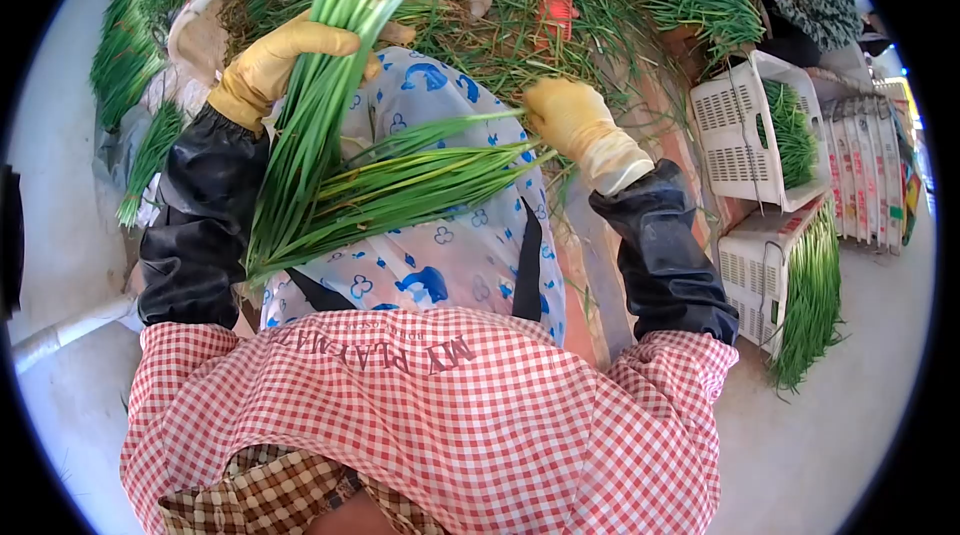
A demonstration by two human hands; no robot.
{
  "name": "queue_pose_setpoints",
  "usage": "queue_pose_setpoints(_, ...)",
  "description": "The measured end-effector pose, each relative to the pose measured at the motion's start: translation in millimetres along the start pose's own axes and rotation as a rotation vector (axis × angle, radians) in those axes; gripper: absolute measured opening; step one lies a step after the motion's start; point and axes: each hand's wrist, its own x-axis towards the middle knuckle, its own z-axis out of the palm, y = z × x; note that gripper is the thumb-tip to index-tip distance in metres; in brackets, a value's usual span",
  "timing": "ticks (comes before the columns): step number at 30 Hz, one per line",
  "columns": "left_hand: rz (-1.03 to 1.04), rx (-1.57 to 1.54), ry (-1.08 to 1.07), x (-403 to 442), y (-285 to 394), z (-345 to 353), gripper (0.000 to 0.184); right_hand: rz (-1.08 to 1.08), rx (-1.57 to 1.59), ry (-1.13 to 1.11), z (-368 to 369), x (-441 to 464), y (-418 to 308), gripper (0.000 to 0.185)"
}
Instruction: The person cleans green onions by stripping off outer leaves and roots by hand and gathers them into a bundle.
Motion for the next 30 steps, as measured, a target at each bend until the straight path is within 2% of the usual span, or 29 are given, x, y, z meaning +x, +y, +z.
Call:
queue_pose_setpoints(2,-0.035,0.047,0.005,12.8,-10.4,5.5,0.053,-0.077,0.046,0.311,-12.1,5.9,-12.8,0.014)
queue_pose_setpoints(3,-0.040,0.047,0.004,18.6,-13.3,8.5,0.053,-0.074,0.049,0.310,-28.0,10.7,-21.2,0.014)
queue_pose_setpoints(5,-0.274,0.219,-0.126,30.9,-11.9,20.9,0.051,-0.071,0.169,0.517,-57.5,19.3,-37.0,0.018)
queue_pose_setpoints(6,-0.358,0.172,-0.126,37.0,-21.4,23.4,0.050,-0.065,0.169,0.520,-61.0,21.5,-39.8,0.018)
queue_pose_setpoints(9,-0.291,0.211,-0.098,35.2,-18.6,32.8,0.049,-0.040,0.186,0.590,-57.8,19.5,-36.8,0.026)
queue_pose_setpoints(10,-0.156,0.196,-0.084,33.7,-23.5,28.9,0.047,0.047,0.326,0.474,-45.2,13.1,-28.0,0.028)
queue_pose_setpoints(11,-0.152,0.195,-0.077,29.5,-23.1,23.6,0.047,0.130,0.465,0.353,-40.2,7.0,-22.3,0.030)
queue_pose_setpoints(12,-0.132,0.170,-0.038,24.5,-22.5,17.9,0.047,0.041,0.417,0.185,-40.1,-2.6,-18.1,0.030)
queue_pose_setpoints(13,-0.114,0.145,0.000,21.0,-21.7,14.6,0.047,0.036,0.421,0.181,-34.9,-8.3,-18.1,0.030)
queue_pose_setpoints(15,-0.079,0.115,0.027,8.0,-11.8,21.6,0.044,0.066,0.592,-0.325,-16.4,-17.6,-19.9,0.024)
queue_pose_setpoints(16,-0.053,0.063,0.026,2.7,-9.3,23.0,0.044,0.069,0.595,-0.326,-10.4,-19.8,-20.9,0.024)
queue_pose_setpoints(18,0.026,-0.017,0.002,-7.1,-11.9,31.4,0.042,0.148,0.830,-0.214,1.1,-23.8,-23.0,0.017)
queue_pose_setpoints(22,0.090,-0.164,0.064,-17.5,-31.4,53.0,0.041,0.239,0.934,-0.108,20.0,-26.3,-31.0,0.012)
queue_pose_setpoints(24,0.055,-0.241,0.081,-17.5,-37.3,56.4,0.040,0.480,0.935,0.131,14.4,-27.3,-44.7,0.016)
queue_pose_setpoints(25,0.023,-0.309,0.102,-17.9,-40.7,57.7,0.040,0.487,0.932,0.121,17.0,-28.4,-42.1,0.016)
queue_pose_setpoints(27,0.000,-0.321,0.075,-14.4,-48.2,53.7,0.038,0.652,1.506,0.310,26.2,-25.3,-25.6,0.018)
queue_pose_setpoints(28,0.015,-0.307,0.026,-11.7,-53.3,52.4,0.038,0.664,1.472,0.434,31.0,-27.2,-8.9,0.019)
queue_pose_setpoints(30,0.028,-0.231,0.003,-10.6,-57.9,54.2,0.042,0.889,1.516,0.662,46.3,-37.5,44.4,0.019)
